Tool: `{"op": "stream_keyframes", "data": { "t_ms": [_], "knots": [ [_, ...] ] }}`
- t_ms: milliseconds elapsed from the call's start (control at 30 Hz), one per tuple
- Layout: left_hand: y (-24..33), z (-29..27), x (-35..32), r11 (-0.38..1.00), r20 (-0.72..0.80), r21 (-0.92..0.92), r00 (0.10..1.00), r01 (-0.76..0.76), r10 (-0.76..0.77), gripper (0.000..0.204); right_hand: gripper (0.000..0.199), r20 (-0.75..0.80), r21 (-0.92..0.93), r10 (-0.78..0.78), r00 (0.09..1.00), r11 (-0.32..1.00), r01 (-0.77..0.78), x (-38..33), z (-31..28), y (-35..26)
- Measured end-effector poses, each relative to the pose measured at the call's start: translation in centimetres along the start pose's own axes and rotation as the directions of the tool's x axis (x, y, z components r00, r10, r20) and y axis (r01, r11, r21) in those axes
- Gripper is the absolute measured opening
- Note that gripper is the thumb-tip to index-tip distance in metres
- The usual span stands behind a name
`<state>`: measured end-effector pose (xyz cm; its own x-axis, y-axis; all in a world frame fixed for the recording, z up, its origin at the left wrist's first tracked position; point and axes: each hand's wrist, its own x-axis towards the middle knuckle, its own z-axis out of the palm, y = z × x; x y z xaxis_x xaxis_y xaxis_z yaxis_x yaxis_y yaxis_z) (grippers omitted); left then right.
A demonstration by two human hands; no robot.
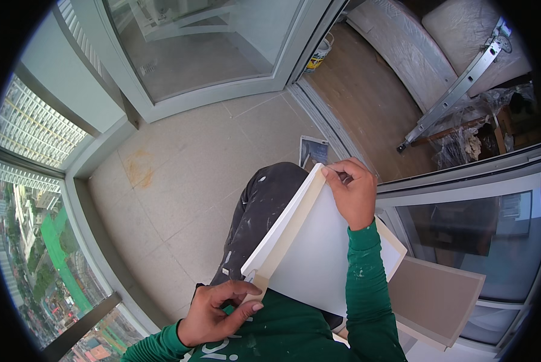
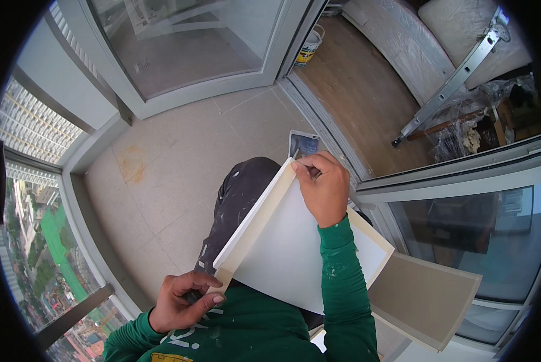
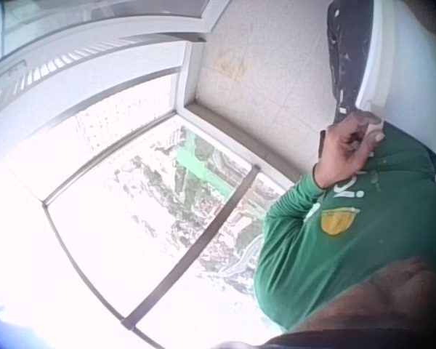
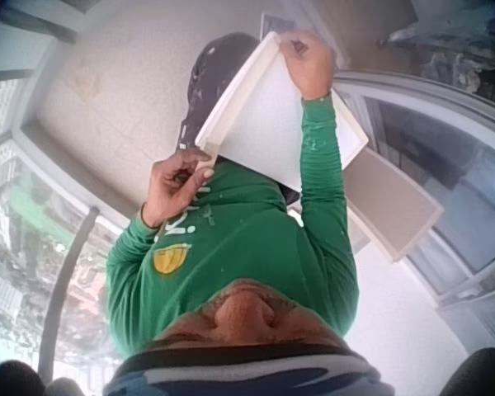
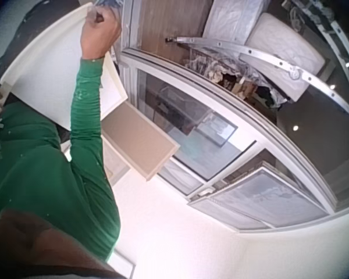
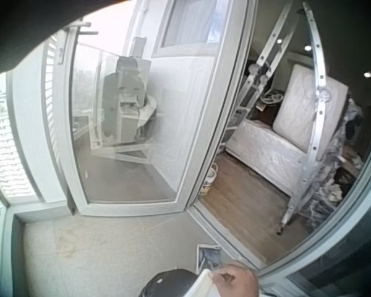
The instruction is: The person applies masking tape to the edges of a white panel. They peel tape from a roll, align it with the edge of the panel, press it down by hand, and tear the tape at the corners.
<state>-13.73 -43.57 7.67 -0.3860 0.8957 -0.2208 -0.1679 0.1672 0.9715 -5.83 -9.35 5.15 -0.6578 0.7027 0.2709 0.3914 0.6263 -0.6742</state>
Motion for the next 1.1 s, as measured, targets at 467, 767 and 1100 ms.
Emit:
{"op": "stream_keyframes", "data": {
  "t_ms": [467, 767, 1100],
  "knots": [
    [-0.17, 0.09, 0.16, 1.0, -0.001, 0.002, 1.0, -0.003, 0.003, 0.022, 0.012, 0.007, -0.017, 0.001, 1.0, 1.0, -0.001, -0.01, -0.02, 0.17],
    [-0.43, 0.15, 0.2, 1.0, -0.006, -0.006, 1.0, -0.008, 0.008, 0.022, 0.012, 0.006, -0.01, 0.018, 1.0, 1.0, -0.018, -0.01, -0.05, 0.23],
    [-0.38, 0.22, 0.19, 1.0, -0.01, -0.003, 1.0, 0.015, -0.015, 0.02, 0.012, 0.003, -0.006, 0.021, 1.0, 1.0, -0.021, -0.05, -0.03, 0.01]
  ]
}}
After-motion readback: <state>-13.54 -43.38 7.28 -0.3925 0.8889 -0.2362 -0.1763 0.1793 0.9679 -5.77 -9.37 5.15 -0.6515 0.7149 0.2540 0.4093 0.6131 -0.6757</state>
